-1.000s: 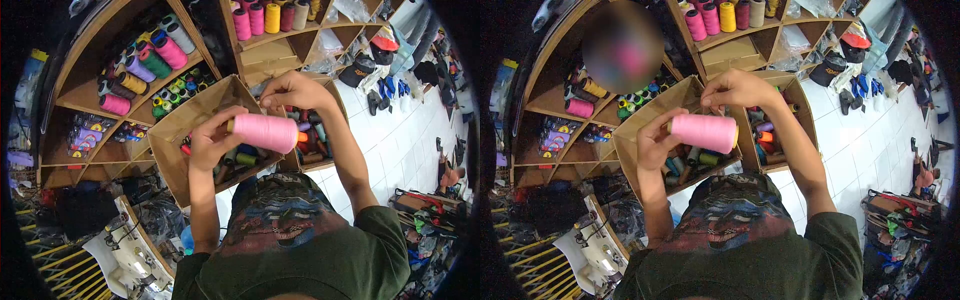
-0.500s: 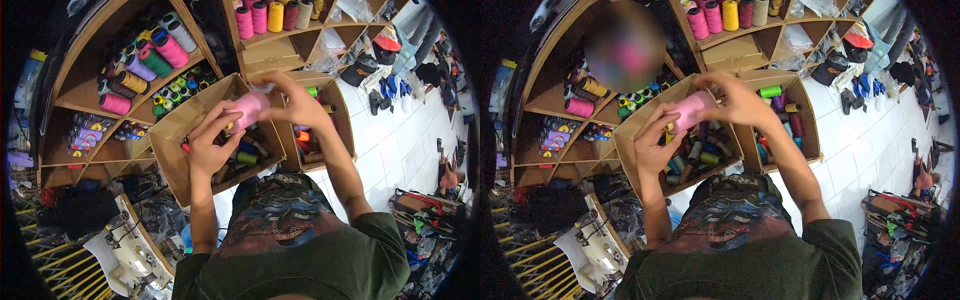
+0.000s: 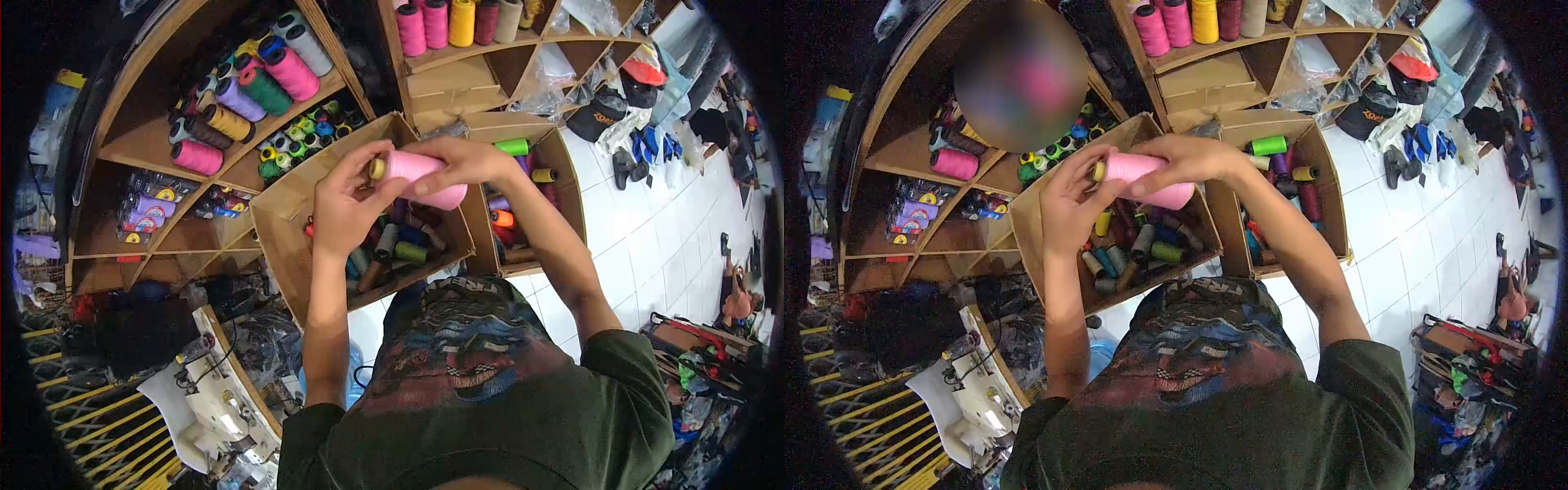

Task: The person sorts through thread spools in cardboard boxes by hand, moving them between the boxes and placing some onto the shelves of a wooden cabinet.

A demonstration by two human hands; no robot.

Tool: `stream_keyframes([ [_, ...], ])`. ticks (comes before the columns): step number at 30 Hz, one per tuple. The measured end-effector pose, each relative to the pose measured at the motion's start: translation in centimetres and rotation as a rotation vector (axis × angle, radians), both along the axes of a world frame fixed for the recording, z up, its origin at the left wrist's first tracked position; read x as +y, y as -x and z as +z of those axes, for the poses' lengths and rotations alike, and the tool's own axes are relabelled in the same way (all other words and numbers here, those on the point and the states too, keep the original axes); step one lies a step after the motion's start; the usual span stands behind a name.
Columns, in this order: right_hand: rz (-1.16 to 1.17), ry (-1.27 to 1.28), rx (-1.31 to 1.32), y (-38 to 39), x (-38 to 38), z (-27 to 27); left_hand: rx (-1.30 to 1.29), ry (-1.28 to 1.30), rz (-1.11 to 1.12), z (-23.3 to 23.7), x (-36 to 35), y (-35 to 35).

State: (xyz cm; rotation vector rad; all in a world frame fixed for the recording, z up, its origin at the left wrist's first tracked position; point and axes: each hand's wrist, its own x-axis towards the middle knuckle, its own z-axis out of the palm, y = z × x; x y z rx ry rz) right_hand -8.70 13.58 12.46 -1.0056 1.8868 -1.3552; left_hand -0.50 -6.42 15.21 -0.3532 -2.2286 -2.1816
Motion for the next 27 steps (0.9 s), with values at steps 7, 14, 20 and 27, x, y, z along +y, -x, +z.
stream_keyframes([
  [7, -0.08, 0.044, -0.046, 0.0, 0.6, 0.3, 0.0, 0.005, 0.071, 0.3, 1.2, 1.0],
  [14, -0.164, -0.193, 0.181, -0.5, 0.1, 2.2, -0.021, -0.003, 0.182, -0.1, 2.5, 1.6],
  [20, -0.244, -0.377, 0.587, 0.0, -1.1, 0.4, -0.109, 0.364, 0.401, -0.7, 3.3, 2.7],
  [27, -0.1, -0.231, 0.262, 1.4, 0.2, 1.3, 0.438, 0.465, -0.161, -0.3, 0.7, 4.1],
])
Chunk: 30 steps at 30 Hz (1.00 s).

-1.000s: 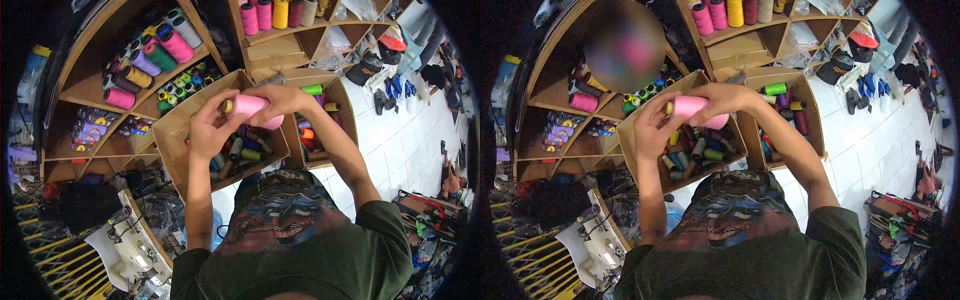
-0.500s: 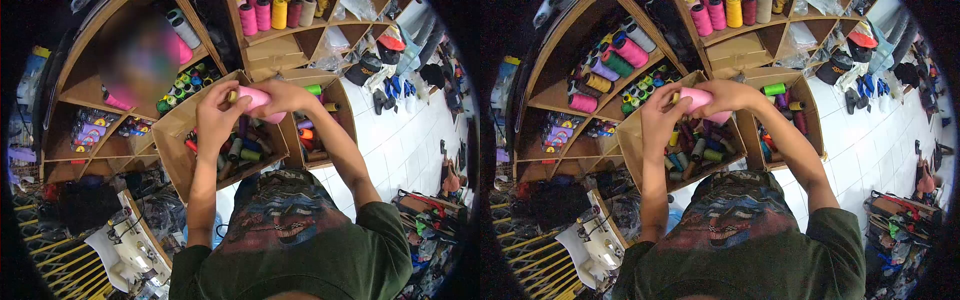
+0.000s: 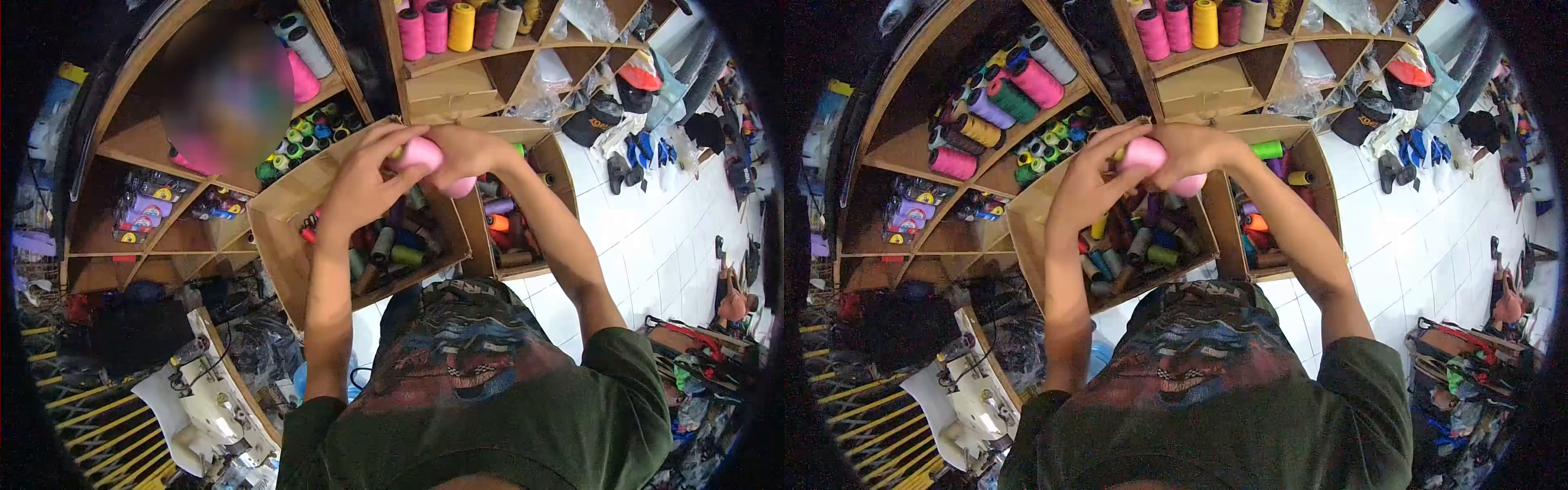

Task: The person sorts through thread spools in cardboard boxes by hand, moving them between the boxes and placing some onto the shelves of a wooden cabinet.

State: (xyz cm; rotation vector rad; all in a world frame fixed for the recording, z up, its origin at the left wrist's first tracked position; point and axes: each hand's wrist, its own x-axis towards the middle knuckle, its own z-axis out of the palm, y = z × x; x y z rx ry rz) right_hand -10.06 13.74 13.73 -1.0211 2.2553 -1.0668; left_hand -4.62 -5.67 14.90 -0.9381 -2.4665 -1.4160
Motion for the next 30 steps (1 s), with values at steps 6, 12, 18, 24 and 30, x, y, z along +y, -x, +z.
stream_keyframes([
  [6, 0.003, 0.05, -0.082, -0.2, 0.0, 0.4, -0.426, -0.11, 0.095, 0.8, 0.3, -0.4],
  [12, -0.137, 0.065, 0.003, -0.6, -1.5, -0.6, -0.426, 0.017, 0.452, 0.6, 1.8, -0.1],
  [18, -0.266, -0.179, 0.252, -1.2, -3.2, -0.4, -0.525, 0.058, 0.709, -0.3, 2.1, 0.7],
  [24, -0.471, -0.141, 0.76, -2.3, -5.5, -4.5, -0.548, 0.081, 0.849, -2.9, 1.3, 1.9],
  [30, -0.647, 0.064, 0.512, -2.5, -0.2, -5.8, -0.604, 0.254, 0.94, -9.1, -4.4, 0.6],
])
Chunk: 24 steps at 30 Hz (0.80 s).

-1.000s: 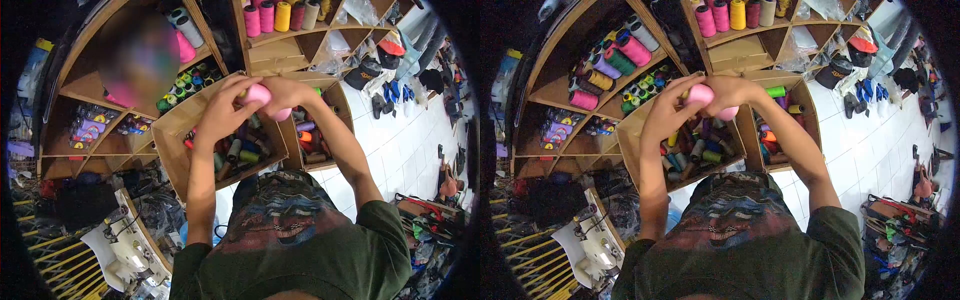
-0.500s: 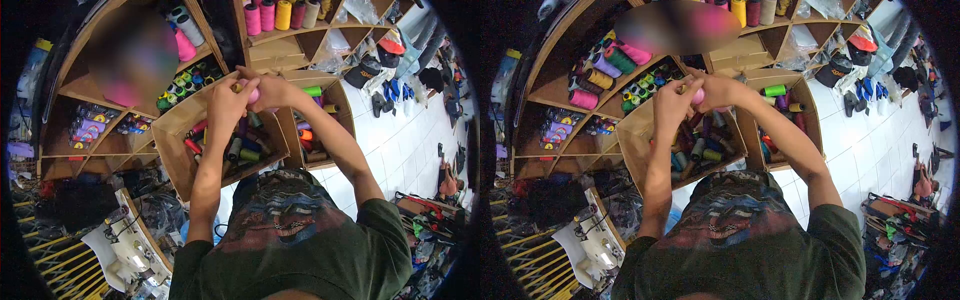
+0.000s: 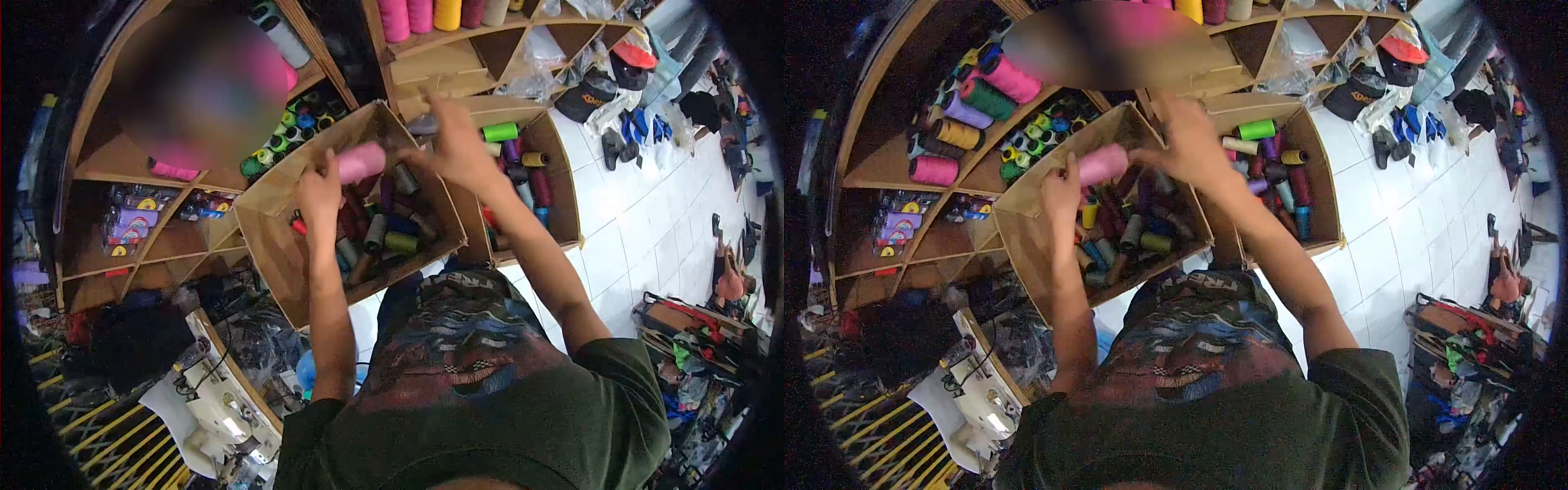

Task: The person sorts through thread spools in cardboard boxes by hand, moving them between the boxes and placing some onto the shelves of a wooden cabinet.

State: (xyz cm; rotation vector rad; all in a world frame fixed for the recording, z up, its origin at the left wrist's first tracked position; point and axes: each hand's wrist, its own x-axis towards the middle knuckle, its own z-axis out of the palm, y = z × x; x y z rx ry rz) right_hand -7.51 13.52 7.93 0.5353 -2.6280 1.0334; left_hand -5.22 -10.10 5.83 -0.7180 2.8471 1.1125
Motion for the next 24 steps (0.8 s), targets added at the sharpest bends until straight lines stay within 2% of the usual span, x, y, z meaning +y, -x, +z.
stream_keyframes([
  [2, -0.151, 0.073, 0.043, 0.3, 4.3, -4.2, -0.027, -0.047, -0.053, -4.2, -1.6, -0.8],
  [4, -0.307, 0.048, -0.245, -0.3, 9.7, -9.2, -0.067, -0.106, -0.095, -10.5, -3.4, -1.3],
  [6, -0.297, -0.065, -0.606, -1.0, 16.6, -18.4, -0.125, -0.183, -0.131, -16.7, -4.7, -1.3],
  [7, -0.363, -0.076, -0.699, -2.9, 18.7, -21.3, -0.307, -0.37, -0.055, -18.1, -4.4, -1.2],
  [8, -0.44, -0.087, -0.795, -5.3, 20.4, -23.0, -0.361, -0.518, 0.012, -20.2, -4.3, -1.4],
  [10, -0.581, -0.287, -0.892, -8.4, 21.6, -24.9, -0.482, -0.811, 0.164, -23.7, -3.4, -2.1],
  [11, -0.567, -0.302, -0.994, -8.9, 22.2, -26.7, -0.655, -0.729, 0.221, -24.6, -3.1, -1.7],
  [14, -0.395, -0.086, -0.846, -10.5, 22.2, -29.4, -0.707, -0.596, 0.032, -25.1, -1.7, -3.0],
  [17, -0.361, -0.059, -0.884, -8.7, 18.9, -27.8, -0.644, -0.393, -0.17, -22.2, -0.3, -4.0],
  [19, -0.337, -0.254, -0.724, -7.5, 17.6, -29.9, -0.575, -0.38, -0.128, -25.3, -2.1, -4.8],
  [20, -0.316, -0.353, -0.65, -7.8, 17.1, -31.3, -0.461, -0.28, -0.168, -24.8, -2.3, -6.3],
  [21, -0.246, -0.57, -0.751, -7.3, 16.9, -33.0, -0.334, -0.182, -0.209, -23.9, -2.2, -7.2],
  [22, -0.224, -0.611, -0.728, -6.2, 16.7, -33.4, -0.203, -0.081, -0.254, -23.1, -1.8, -7.0],
  [24, -0.163, -0.69, -0.71, -6.0, 15.9, -33.6, -0.214, -0.318, -0.08, -17.0, 1.5, -6.7],
])
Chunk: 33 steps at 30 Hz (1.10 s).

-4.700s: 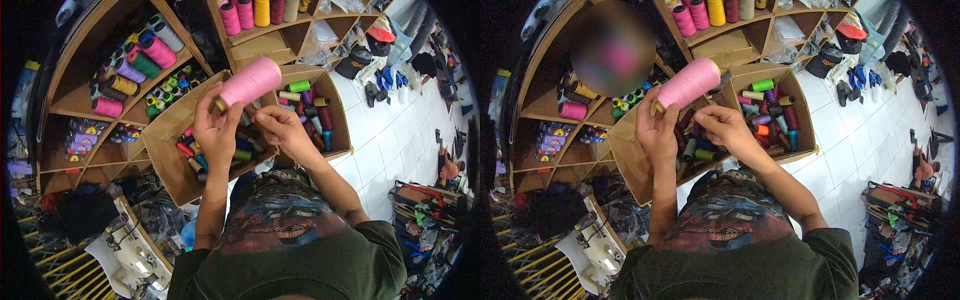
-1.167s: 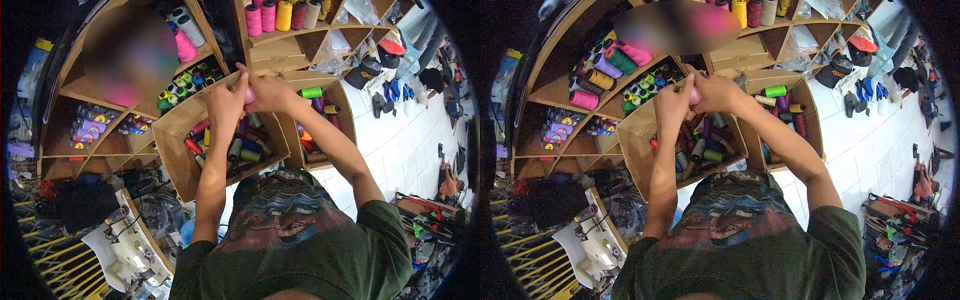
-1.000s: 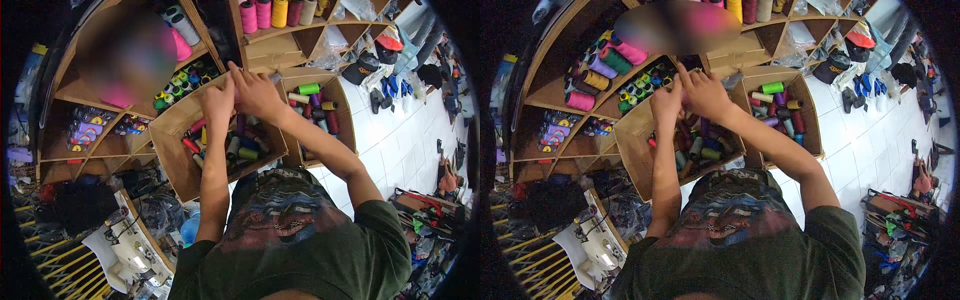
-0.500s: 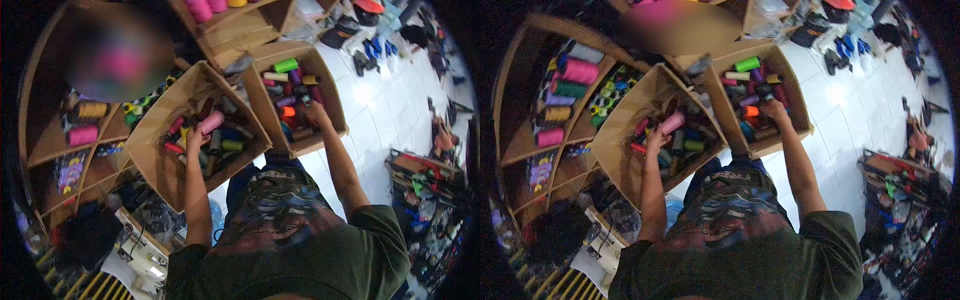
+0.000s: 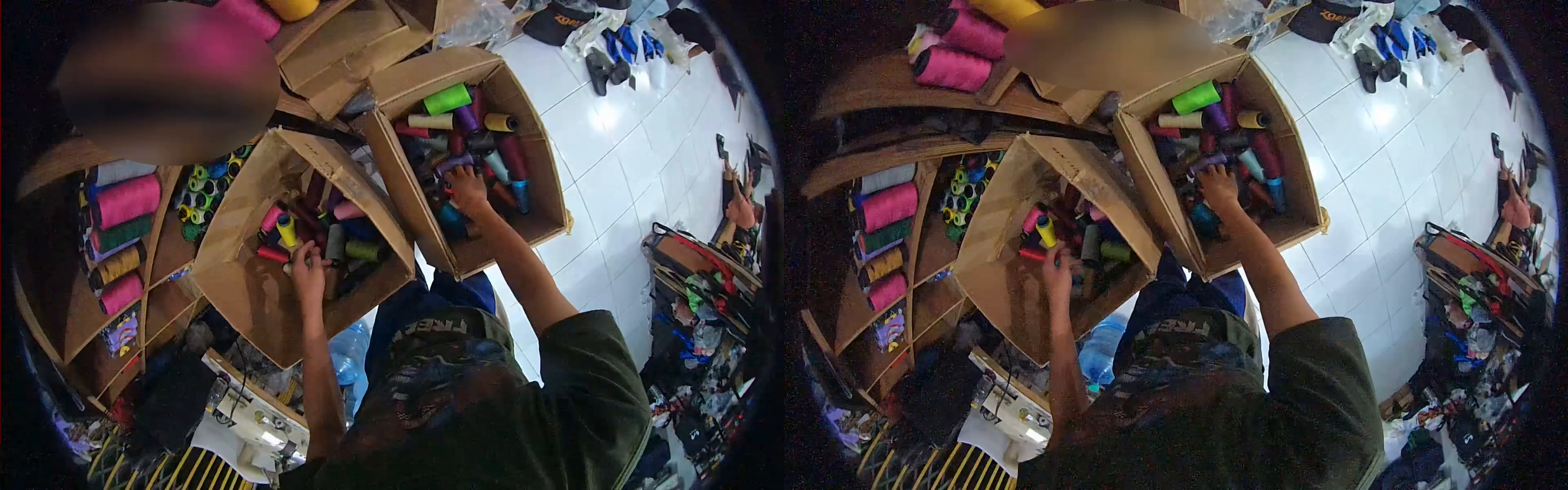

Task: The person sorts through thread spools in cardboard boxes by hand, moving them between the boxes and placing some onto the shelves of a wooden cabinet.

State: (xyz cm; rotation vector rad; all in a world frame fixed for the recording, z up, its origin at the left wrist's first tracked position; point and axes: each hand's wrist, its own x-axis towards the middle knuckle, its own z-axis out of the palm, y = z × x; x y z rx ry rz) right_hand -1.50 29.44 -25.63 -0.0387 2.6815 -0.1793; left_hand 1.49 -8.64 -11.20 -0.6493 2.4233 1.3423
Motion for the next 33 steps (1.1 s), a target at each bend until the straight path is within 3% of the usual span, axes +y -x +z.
stream_keyframes([
  [1, 0.027, -0.07, 0.051, 0.0, -0.1, -2.8, -0.019, -0.108, 0.089, 2.9, 1.7, 0.7],
  [4, 0.089, -0.021, -0.07, 0.7, -0.2, -1.3, 0.165, -0.189, 0.143, 6.4, 4.6, 1.5],
  [8, -0.035, 0.213, 0.138, -0.8, 1.4, -0.9, 0.368, -0.246, 0.007, 8.9, 10.2, 3.4],
  [10, -0.187, 0.351, 0.205, 0.2, 2.5, 4.3, 0.363, -0.351, -0.065, 9.7, 13.5, 4.0],
  [11, -0.358, 0.434, 0.241, 0.9, 2.4, 9.1, 0.35, -0.288, -0.187, 9.0, 14.5, 4.0],
  [13, -0.277, 0.603, 0.183, 1.0, 3.6, 15.8, 0.533, -0.004, -0.64, 10.7, 17.9, 5.8],
  [15, -0.271, 0.879, 0.108, 0.5, 4.0, 21.3, 0.558, 0.056, -0.755, 11.2, 20.5, 5.9],
  [17, -0.344, 1.263, 0.019, 0.1, 3.7, 25.0, 0.513, 0.013, -0.778, 11.1, 21.2, 5.8],
  [20, -0.775, 1.679, -0.181, 1.2, 5.5, 24.2, 0.368, -0.172, -0.602, 10.8, 19.7, 4.2],
  [21, -0.82, 1.399, 0.005, 1.7, 5.9, 19.9, 0.343, -0.21, -0.493, 11.1, 18.9, 3.6],
  [22, -0.868, 0.998, 0.019, 2.4, 6.4, 17.8, 0.322, -0.244, -0.385, 11.2, 17.9, 3.2],
  [23, -0.805, 0.678, 0.107, 1.9, 7.2, 11.0, 0.334, -0.273, -0.231, 10.7, 16.6, 2.6],
  [24, -0.709, 0.436, 0.058, 1.5, 7.4, 8.2, 0.341, -0.299, -0.076, 9.8, 15.1, 1.7],
  [25, -0.69, 0.374, 0.02, 0.1, 7.8, 2.0, 0.391, -0.361, 0.071, 9.0, 13.7, 1.2],
  [26, -0.737, 0.312, -0.064, -0.4, 7.3, 0.1, 0.354, -0.406, 0.205, 9.1, 12.5, 0.9],
  [28, -0.809, 0.186, -0.241, -0.4, 5.9, -0.4, 0.255, -0.463, 0.446, 9.4, 10.7, 0.8],
  [29, -0.866, 0.147, -0.254, -0.2, 5.1, -0.7, 0.229, -0.447, 0.487, 9.4, 10.0, 0.8],
  [32, -0.742, 0.08, -0.379, 0.4, 3.6, -2.5, 0.167, -0.38, 0.578, 9.2, 8.6, -0.3],
  [33, -0.773, 0.037, -0.3, 0.0, 3.1, -2.7, 0.175, -0.354, 0.585, 8.9, 8.7, -0.2],
])
